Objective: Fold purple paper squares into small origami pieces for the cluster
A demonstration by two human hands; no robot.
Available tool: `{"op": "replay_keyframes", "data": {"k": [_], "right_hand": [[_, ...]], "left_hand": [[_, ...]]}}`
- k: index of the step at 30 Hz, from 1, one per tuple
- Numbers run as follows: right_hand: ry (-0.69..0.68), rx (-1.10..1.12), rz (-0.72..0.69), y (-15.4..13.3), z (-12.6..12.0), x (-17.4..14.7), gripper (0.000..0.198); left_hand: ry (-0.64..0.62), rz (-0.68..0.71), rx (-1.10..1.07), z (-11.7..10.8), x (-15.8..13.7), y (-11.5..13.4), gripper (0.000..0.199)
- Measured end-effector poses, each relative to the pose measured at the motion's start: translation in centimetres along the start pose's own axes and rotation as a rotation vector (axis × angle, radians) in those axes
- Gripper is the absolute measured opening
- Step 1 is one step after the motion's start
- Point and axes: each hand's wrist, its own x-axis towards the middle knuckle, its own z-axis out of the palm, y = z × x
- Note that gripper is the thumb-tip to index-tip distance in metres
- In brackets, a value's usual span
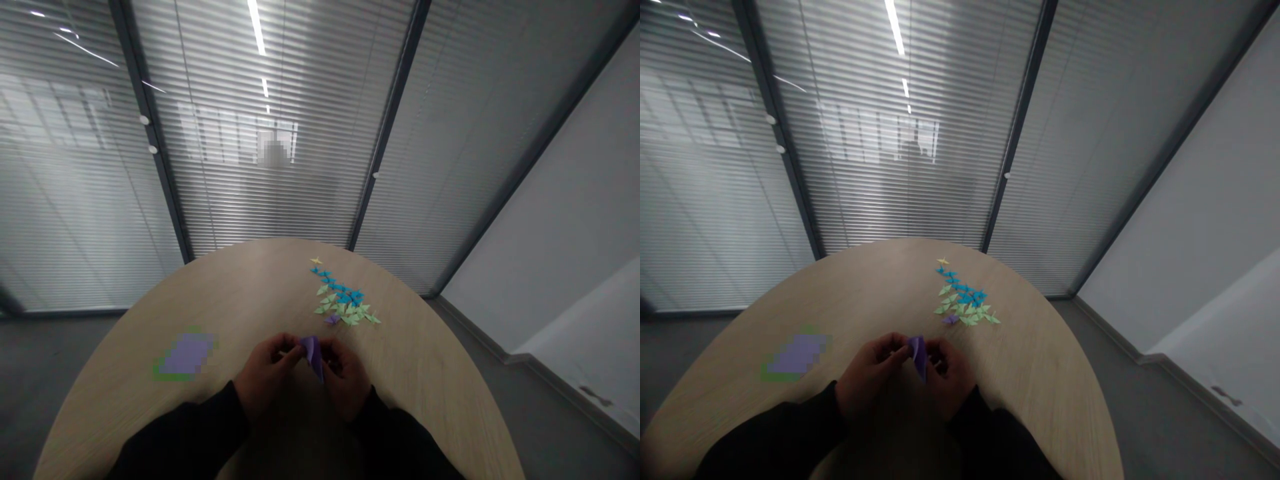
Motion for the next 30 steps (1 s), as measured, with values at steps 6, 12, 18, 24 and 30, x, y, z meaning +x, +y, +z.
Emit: {"op": "replay_keyframes", "data": {"k": [6,12,18,24,30], "right_hand": [[-0.052,-0.001,0.004,0.4,-0.1,0.2,0.03],[-0.01,0.006,0.02,0.4,-0.6,0.4,0.029],[0.045,-0.013,-0.025,0.0,-0.5,0.2,0.03],[0.066,-0.002,-0.091,-0.2,-0.5,0.1,0.024],[0.095,-0.118,-0.212,-0.6,-0.6,0.0,0.014]], "left_hand": [[0.026,0.013,-0.007,-0.3,0.1,-0.1,0.04],[-0.076,0.103,0.054,0.1,-0.1,-0.2,0.033],[-0.057,0.118,0.047,0.1,-0.1,-0.1,0.031],[-0.004,0.107,0.093,0.2,-0.2,-0.1,0.033],[-0.025,0.129,0.188,0.5,-0.4,0.0,0.03]]}}
